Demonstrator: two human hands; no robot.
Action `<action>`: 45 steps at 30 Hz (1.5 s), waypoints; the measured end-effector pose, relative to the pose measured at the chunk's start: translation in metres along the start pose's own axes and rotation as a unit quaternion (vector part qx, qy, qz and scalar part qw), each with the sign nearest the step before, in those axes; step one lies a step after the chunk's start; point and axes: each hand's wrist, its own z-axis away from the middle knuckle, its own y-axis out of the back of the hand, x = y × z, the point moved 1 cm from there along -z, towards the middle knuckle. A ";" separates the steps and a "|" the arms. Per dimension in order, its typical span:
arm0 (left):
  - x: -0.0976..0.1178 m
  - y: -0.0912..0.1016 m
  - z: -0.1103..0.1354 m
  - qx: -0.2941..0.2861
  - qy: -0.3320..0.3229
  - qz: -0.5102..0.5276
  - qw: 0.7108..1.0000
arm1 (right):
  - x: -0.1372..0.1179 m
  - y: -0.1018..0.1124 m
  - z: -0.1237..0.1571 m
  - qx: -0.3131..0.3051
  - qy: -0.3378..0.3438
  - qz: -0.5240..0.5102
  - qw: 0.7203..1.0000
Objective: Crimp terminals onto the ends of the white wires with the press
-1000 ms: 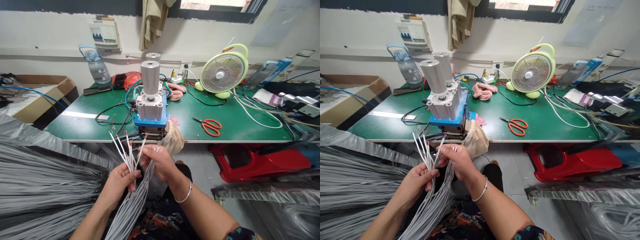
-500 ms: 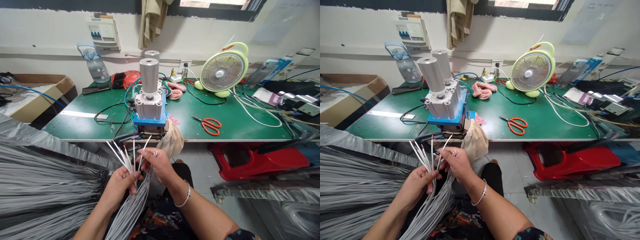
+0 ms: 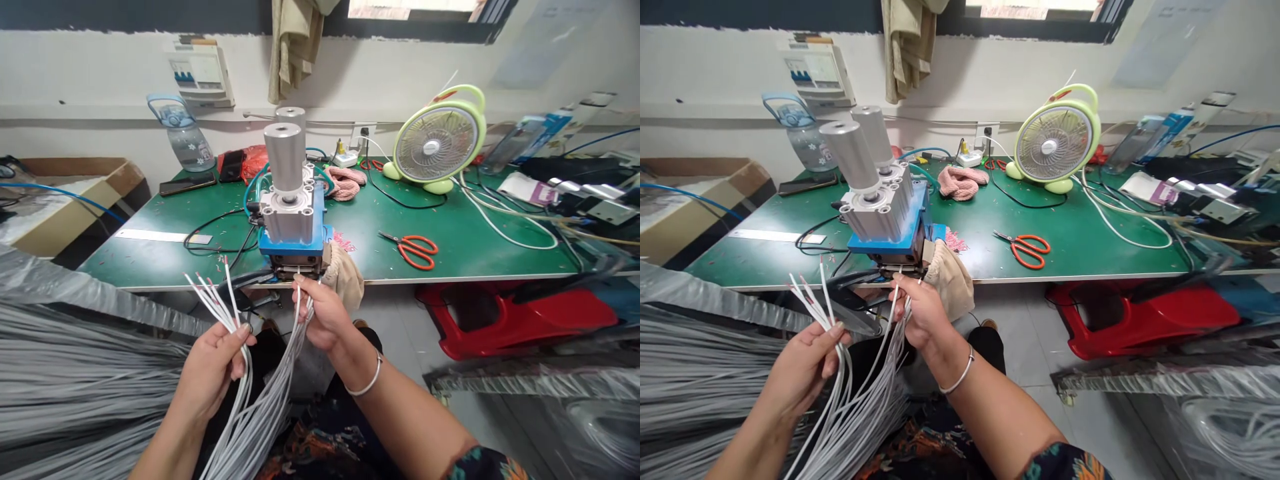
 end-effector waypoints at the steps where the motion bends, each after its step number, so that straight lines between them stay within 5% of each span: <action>1: 0.002 -0.001 0.000 0.003 -0.001 0.006 1.000 | -0.001 -0.001 0.000 0.010 -0.006 -0.019 1.000; 7: 0.000 -0.003 0.000 -0.006 0.006 0.025 1.000 | 0.000 -0.004 0.000 0.032 0.018 -0.031 0.999; 17: -0.011 -0.007 0.000 -0.082 0.047 0.021 0.995 | 0.014 0.022 0.006 -0.085 0.090 0.227 0.966; 26: -0.013 -0.005 0.001 -0.123 0.052 -0.019 0.991 | 0.009 0.024 0.006 -0.062 0.083 0.208 0.973; 33: -0.017 -0.009 0.004 -0.153 0.035 -0.114 0.981 | 0.008 0.012 0.013 -0.119 0.048 0.234 0.964; 37: -0.011 -0.007 0.004 -0.125 0.010 -0.138 0.982 | 0.007 0.007 0.010 -0.072 0.079 0.199 0.974; 45: 0.017 -0.008 -0.001 -0.015 0.000 0.016 1.000 | 0.000 0.002 0.000 -0.006 0.032 0.045 0.998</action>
